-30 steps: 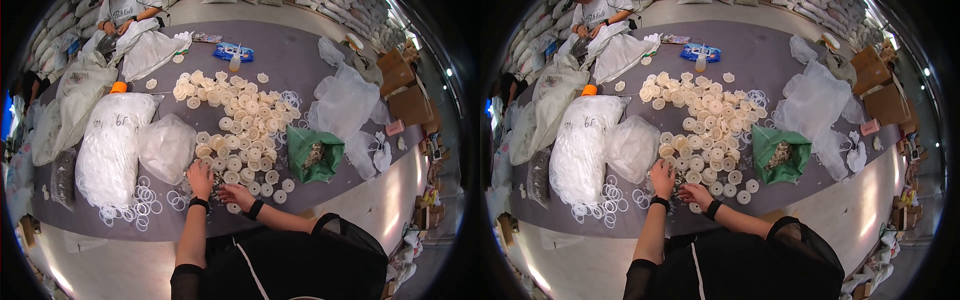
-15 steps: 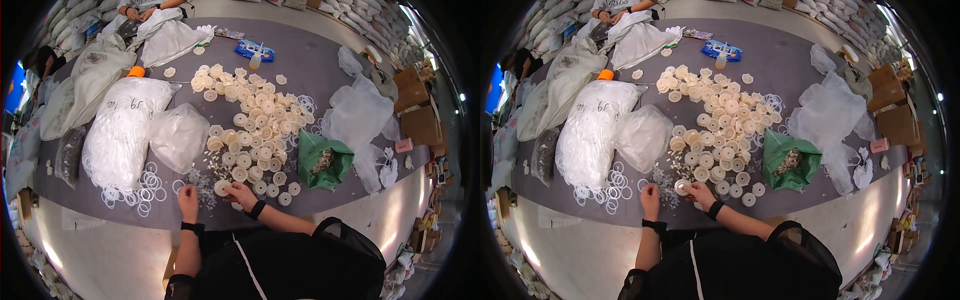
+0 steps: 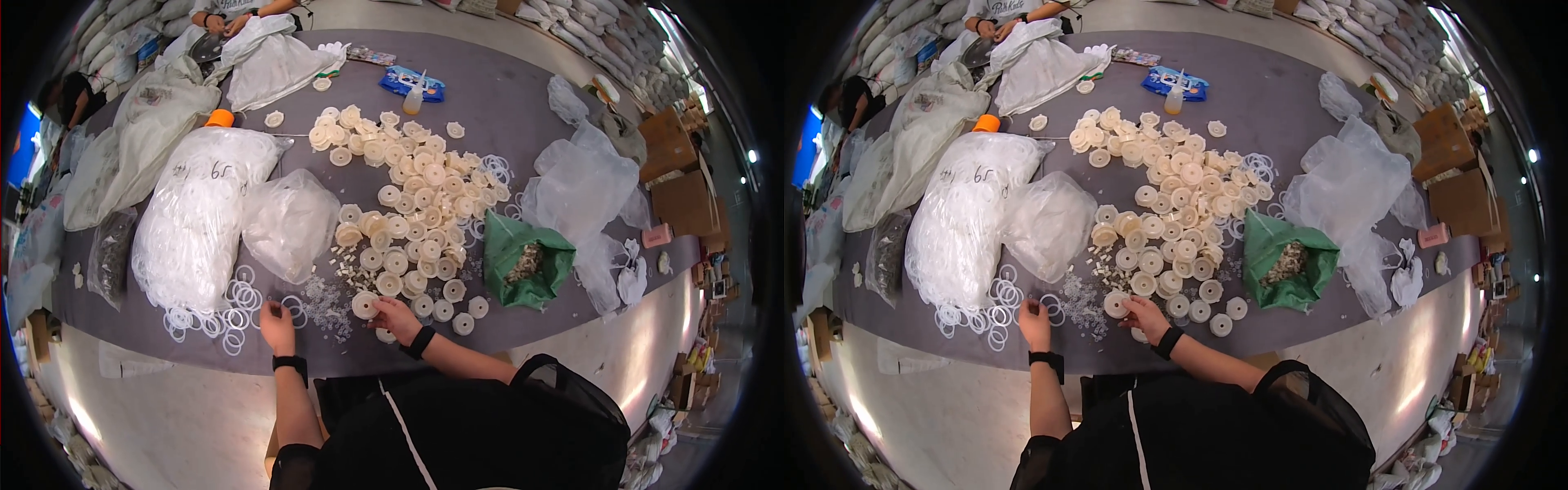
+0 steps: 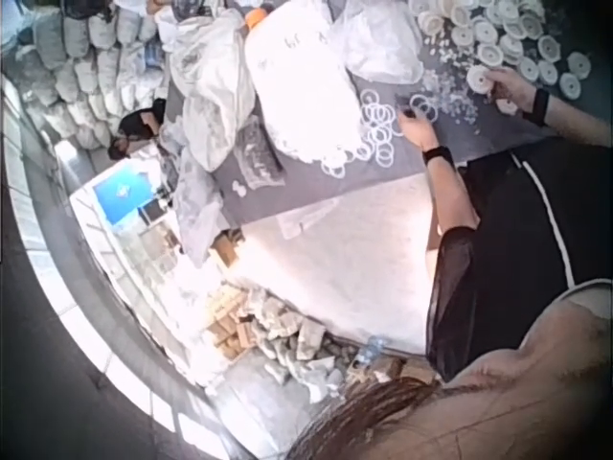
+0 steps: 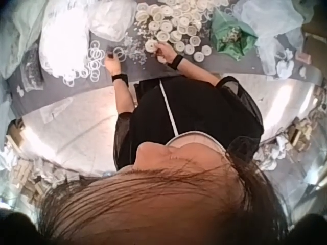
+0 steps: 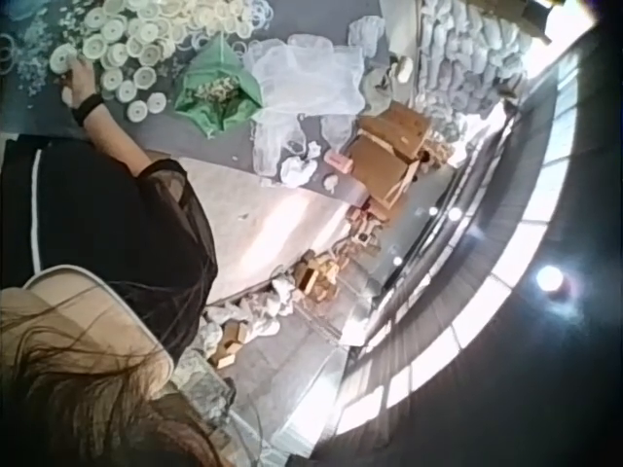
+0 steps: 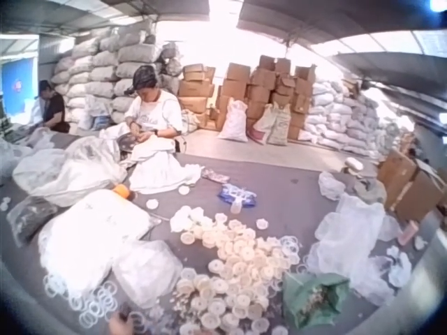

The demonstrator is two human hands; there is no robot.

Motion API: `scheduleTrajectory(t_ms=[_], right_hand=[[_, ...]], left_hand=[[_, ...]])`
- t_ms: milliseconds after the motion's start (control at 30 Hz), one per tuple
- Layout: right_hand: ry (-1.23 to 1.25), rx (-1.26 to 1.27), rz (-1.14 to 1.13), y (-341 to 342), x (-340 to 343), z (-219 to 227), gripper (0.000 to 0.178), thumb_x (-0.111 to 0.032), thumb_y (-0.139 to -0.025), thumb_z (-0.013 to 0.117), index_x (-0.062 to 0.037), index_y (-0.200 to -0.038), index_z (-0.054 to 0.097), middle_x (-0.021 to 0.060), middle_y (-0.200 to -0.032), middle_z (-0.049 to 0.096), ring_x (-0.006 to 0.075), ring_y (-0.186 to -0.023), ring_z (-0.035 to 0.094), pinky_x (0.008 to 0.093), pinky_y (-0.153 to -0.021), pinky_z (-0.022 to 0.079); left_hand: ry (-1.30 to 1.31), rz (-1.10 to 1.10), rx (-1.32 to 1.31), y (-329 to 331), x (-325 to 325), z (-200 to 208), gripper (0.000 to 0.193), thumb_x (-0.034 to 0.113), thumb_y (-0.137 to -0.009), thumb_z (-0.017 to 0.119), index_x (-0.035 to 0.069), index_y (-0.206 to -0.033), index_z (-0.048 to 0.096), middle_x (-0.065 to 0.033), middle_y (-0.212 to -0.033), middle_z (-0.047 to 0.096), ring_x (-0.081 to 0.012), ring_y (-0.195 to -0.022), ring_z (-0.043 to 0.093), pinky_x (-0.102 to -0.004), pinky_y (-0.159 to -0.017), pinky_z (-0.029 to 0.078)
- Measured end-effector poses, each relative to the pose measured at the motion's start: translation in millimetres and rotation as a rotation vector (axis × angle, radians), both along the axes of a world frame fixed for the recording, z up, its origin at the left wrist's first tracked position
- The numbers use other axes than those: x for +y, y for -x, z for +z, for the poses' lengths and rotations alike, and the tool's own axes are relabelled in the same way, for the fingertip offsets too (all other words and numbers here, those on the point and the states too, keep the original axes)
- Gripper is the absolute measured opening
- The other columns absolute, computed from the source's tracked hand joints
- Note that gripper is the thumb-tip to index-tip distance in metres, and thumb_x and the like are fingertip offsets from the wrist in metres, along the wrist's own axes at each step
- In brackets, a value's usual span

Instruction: Assembling rubber rings onto white plastic components and sorting them into a storage box.

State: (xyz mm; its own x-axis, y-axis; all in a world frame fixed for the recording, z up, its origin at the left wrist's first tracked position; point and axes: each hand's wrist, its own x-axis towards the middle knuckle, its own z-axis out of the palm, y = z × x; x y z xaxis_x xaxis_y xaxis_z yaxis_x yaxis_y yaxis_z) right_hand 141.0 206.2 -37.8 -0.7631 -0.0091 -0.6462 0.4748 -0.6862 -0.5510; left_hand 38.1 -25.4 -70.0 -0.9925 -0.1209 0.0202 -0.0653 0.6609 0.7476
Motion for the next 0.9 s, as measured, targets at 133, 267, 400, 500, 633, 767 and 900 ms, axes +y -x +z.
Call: scheduleTrajectory(t_ms=[133,267,400,500,633,767,900], right_hand=[[0.056,0.03,-0.007,2.5,2.4,6.2,0.021,-0.023,-0.084,0.047,-0.0051,-0.095,0.051,0.0028,-0.085,0.056,0.0099,-0.074,0.055,0.025,-0.063,0.047],[0.031,0.043,0.008,2.6,1.9,0.8,0.021,-0.024,-0.084,0.046,-0.0058,-0.093,0.052,0.0029,-0.084,0.057,0.0107,-0.074,0.055,0.0256,-0.064,0.047],[0.021,0.025,0.012,1.5,0.2,6.7,0.021,-0.024,-0.084,0.046,-0.0063,-0.092,0.053,0.0033,-0.083,0.057,0.0113,-0.074,0.055,0.0263,-0.065,0.047],[0.105,0.036,-0.011,-0.3,1.4,9.2,0.022,-0.025,-0.084,0.046,-0.0061,-0.094,0.053,0.0035,-0.083,0.057,0.0112,-0.074,0.055,0.0266,-0.065,0.047],[0.167,0.059,-0.002,-1.2,7.6,13.2,0.025,-0.027,-0.085,0.045,-0.0062,-0.098,0.052,0.0036,-0.085,0.057,0.0114,-0.075,0.055,0.0272,-0.066,0.047],[0.191,0.079,0.027,-0.1,8.2,21.3,0.028,-0.028,-0.085,0.044,-0.0063,-0.101,0.05,0.0032,-0.089,0.056,0.0115,-0.078,0.055,0.0273,-0.067,0.047],[0.166,0.093,0.043,-0.6,7.8,33.0,0.028,-0.028,-0.085,0.046,-0.0065,-0.102,0.05,0.0025,-0.09,0.056,0.0111,-0.079,0.055,0.026,-0.068,0.047]], left_hand=[[-0.748,0.069,-0.088,-15.8,13.3,23.2,0.005,0.001,-0.074,0.057,0.001,-0.079,0.056,-0.0028,-0.063,0.054,-0.0095,-0.052,0.05,-0.0203,-0.051,0.041],[-1.143,0.126,-0.39,-41.5,46.4,58.4,0.008,-0.001,-0.075,0.056,-0.001,-0.083,0.057,-0.0071,-0.074,0.059,-0.0105,-0.057,0.054,-0.0198,-0.055,0.044],[-1.229,0.047,-0.353,-56.6,80.4,78.9,0.008,-0.001,-0.074,0.057,-0.001,-0.082,0.058,-0.0093,-0.079,0.06,-0.0126,-0.066,0.057,-0.0214,-0.059,0.046],[-0.669,-0.234,-0.048,-61.3,89.0,81.0,0.009,-0.002,-0.072,0.058,-0.001,-0.081,0.059,-0.0097,-0.084,0.06,-0.0166,-0.075,0.058,-0.0257,-0.065,0.047],[-0.196,-0.549,0.298,-64.4,92.6,83.0,0.015,-0.004,-0.068,0.059,0.001,-0.082,0.058,-0.0108,-0.09,0.058,-0.0233,-0.081,0.057,-0.0285,-0.068,0.046],[-0.145,-0.564,0.277,-68.9,91.7,78.5,0.015,-0.003,-0.068,0.059,0.001,-0.083,0.058,-0.0113,-0.092,0.056,-0.025,-0.08,0.057,-0.0289,-0.067,0.046],[-0.085,-0.572,0.289,-71.4,90.8,74.0,0.015,-0.003,-0.069,0.058,0.002,-0.084,0.058,-0.012,-0.094,0.056,-0.0245,-0.081,0.056,-0.0296,-0.067,0.046]])
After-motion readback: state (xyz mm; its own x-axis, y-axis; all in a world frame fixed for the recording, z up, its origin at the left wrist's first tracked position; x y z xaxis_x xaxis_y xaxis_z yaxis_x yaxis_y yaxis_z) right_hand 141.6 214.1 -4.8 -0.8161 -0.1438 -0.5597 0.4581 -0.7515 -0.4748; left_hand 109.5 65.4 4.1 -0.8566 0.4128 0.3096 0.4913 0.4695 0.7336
